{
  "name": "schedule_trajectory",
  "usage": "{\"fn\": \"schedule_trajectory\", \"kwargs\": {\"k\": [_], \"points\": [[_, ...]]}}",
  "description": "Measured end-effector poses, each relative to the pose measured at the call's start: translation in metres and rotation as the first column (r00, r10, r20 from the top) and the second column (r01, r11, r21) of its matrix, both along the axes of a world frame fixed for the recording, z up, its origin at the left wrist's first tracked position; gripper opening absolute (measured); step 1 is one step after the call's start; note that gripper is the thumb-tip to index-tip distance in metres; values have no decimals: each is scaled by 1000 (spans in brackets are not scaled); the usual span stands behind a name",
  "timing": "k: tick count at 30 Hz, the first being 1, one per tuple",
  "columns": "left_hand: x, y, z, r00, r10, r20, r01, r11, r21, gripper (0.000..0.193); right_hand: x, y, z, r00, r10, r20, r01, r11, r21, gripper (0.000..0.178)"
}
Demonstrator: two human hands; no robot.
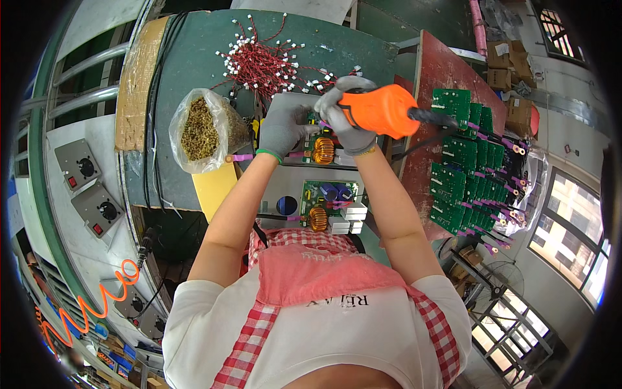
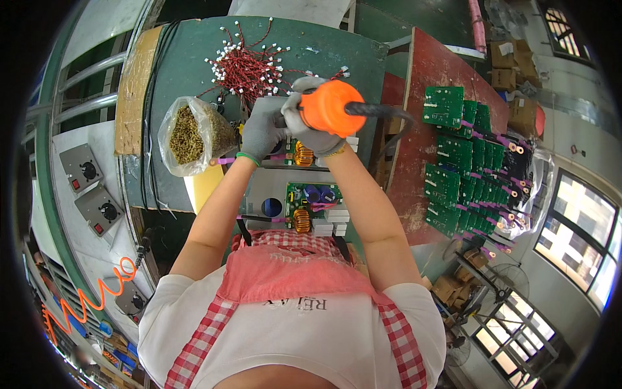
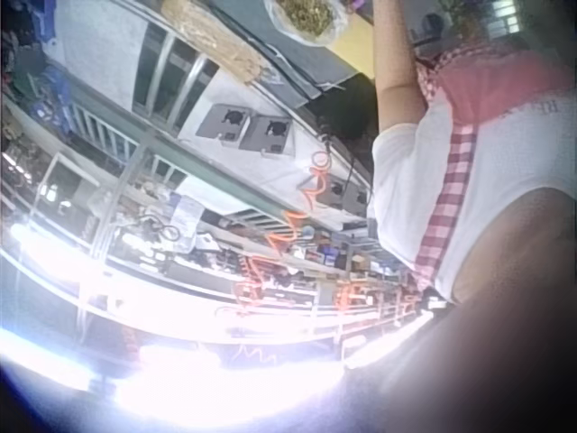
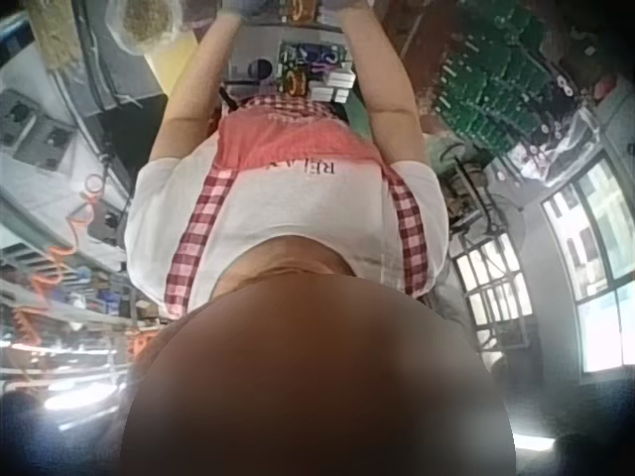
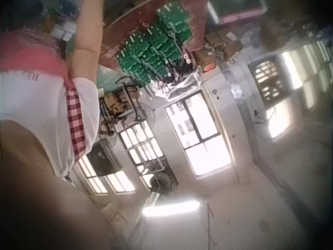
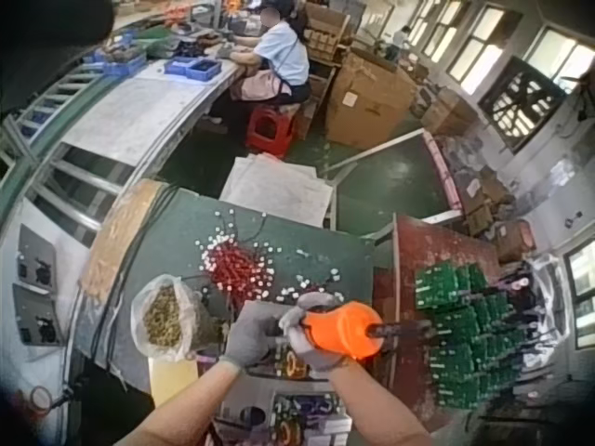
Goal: Assemble electronic components and chassis parts on a factory production line.
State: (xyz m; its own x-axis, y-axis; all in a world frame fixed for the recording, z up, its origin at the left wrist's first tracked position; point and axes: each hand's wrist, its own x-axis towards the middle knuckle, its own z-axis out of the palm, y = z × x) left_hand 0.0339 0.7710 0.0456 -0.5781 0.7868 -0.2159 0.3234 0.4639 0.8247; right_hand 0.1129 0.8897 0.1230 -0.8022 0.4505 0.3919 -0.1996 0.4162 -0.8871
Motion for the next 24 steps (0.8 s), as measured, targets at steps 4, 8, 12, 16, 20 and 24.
{"fn": "schedule_trajectory", "kwargs": {"k": [4,8,12,16,20,24], "points": [[3,0,-11,994,72,-85,-58,985,165,50,-7,2,-13,982,-46,181,54,998,-42,39],[3,-2,-3,969,-20,-245,66,981,182,52,-9,-1,15,992,-124,31,127,934,-335,30],[7,0,2,999,3,35,-4,1000,9,53,-4,-5,36,976,-202,-85,133,853,-505,32],[3,-11,-9,959,83,270,-108,991,79,44,27,-15,64,897,-326,-299,164,873,-459,42],[4,-24,9,339,-95,936,-380,896,229,38,74,-10,95,831,-246,-499,-12,889,-457,46],[27,-30,34,93,-288,953,-423,855,300,33,109,-15,110,804,-318,-502,90,900,-427,48]]}}
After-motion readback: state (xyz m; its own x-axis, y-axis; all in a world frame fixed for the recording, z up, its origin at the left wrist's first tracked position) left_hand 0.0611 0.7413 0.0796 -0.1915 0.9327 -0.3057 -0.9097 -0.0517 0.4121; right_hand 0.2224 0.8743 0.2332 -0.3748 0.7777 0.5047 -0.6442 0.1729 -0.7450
